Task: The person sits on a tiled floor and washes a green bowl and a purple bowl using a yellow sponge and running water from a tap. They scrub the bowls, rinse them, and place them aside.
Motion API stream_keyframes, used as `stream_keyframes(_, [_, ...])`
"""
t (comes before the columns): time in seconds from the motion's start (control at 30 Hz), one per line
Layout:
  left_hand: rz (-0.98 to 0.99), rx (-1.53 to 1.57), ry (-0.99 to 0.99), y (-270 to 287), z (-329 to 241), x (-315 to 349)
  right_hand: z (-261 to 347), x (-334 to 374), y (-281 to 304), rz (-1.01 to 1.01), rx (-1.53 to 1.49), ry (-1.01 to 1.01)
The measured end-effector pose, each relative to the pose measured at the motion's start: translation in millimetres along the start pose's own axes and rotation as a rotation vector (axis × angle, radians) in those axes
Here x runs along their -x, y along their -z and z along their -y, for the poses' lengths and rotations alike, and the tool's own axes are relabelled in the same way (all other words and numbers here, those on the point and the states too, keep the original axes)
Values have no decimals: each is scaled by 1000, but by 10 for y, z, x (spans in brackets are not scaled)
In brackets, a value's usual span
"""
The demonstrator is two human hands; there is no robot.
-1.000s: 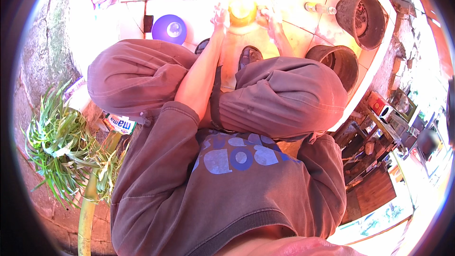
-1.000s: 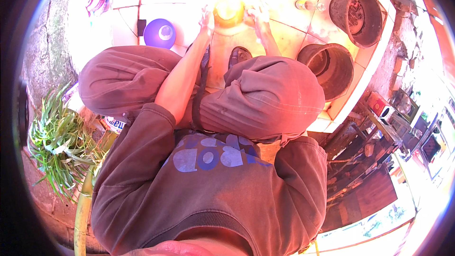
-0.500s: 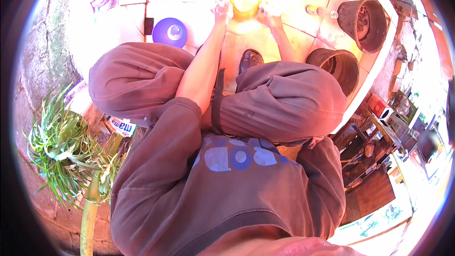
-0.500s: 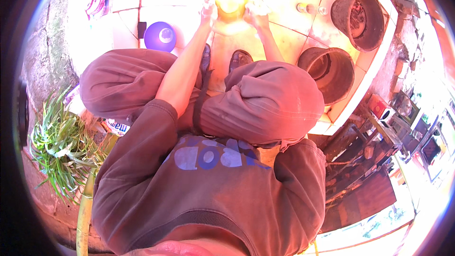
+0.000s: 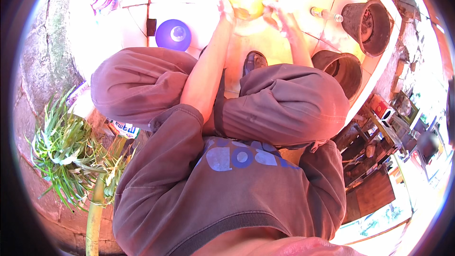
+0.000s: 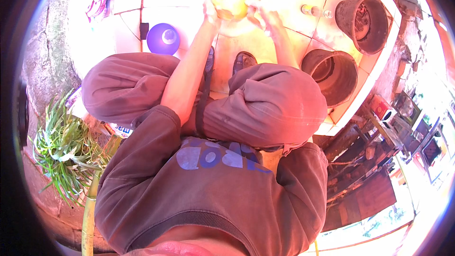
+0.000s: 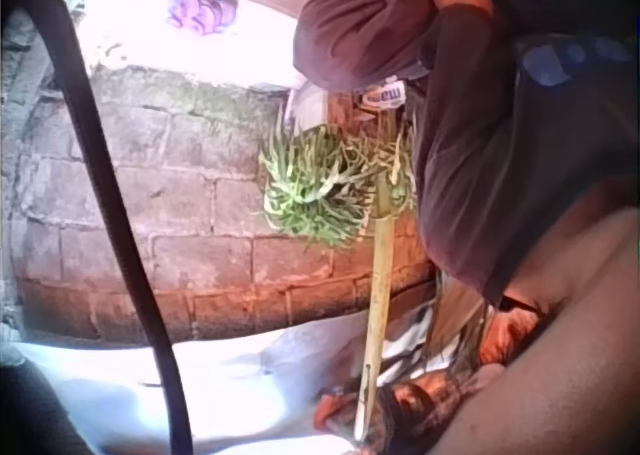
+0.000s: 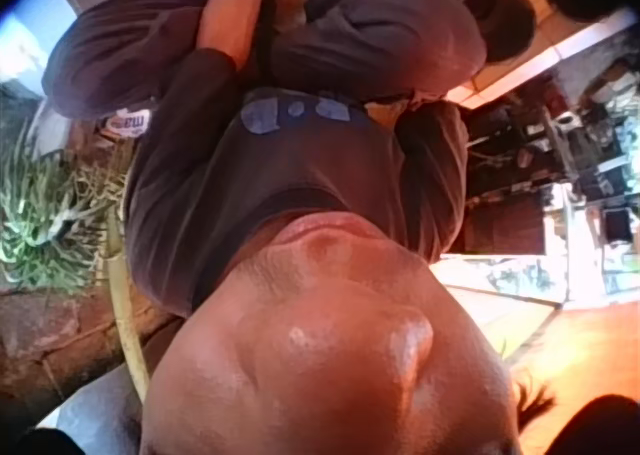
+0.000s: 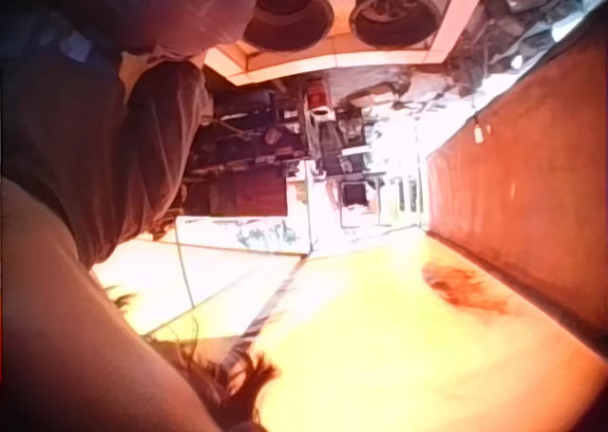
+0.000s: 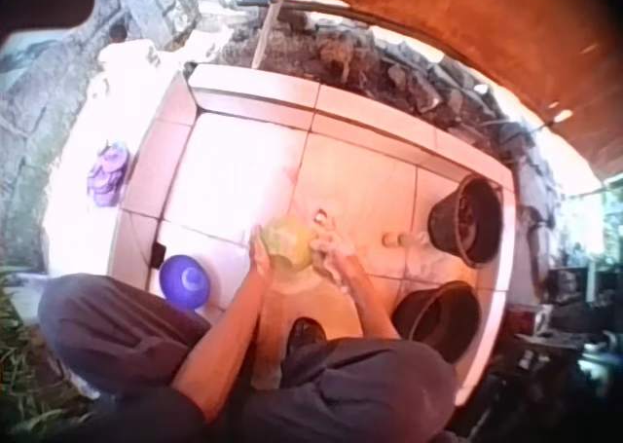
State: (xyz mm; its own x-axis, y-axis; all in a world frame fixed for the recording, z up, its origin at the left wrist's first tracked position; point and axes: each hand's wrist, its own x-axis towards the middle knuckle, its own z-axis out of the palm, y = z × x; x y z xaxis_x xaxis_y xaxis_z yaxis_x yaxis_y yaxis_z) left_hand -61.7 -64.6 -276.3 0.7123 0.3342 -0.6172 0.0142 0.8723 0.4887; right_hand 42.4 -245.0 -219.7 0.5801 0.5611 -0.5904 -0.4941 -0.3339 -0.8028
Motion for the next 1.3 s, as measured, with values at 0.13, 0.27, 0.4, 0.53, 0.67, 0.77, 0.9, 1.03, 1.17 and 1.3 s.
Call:
stream_keyframes(0.13, [259, 58, 107, -229, -300, -103, 688, 256, 124, 26, 580, 729])
stream_keyframes(0.27, [409, -30, -19, -658, -650, -11, 1460, 576, 216, 114, 1150, 1195])
stream_keyframes(0.4, [512, -98, 63, -1161, -1213, 232, 2339, 985, 222, 141, 1204, 1360])
stream_keyframes(0.53, [336, -344, -241, -1625, -1531, 501, 3089, 1308, 82, -52, 397, 737])
stream_keyframes(0.67, [297, -751, -657, -1998, -1810, 523, 3262, 1266, -313, -138, 230, 712])
stream_keyframes(0.77, [305, -707, -668, -2017, -1926, 582, 3285, 1051, -511, -475, 694, 1281])
stream_keyframes(0.9, [437, -342, -506, -1898, -1852, 671, 3188, 898, -539, -179, 1100, 1510])
stream_keyframes(1.03, [497, -134, -487, -1911, -1664, 642, 2997, 942, -482, 98, 1133, 911])
stream_keyframes(1.17, [427, -233, -539, -1977, -1546, 606, 2872, 938, -517, 3, 1255, 1001])
stream_keyframes(1.3, [411, -338, -578, -1968, -1472, 555, 2817, 844, -572, -87, 1109, 869])
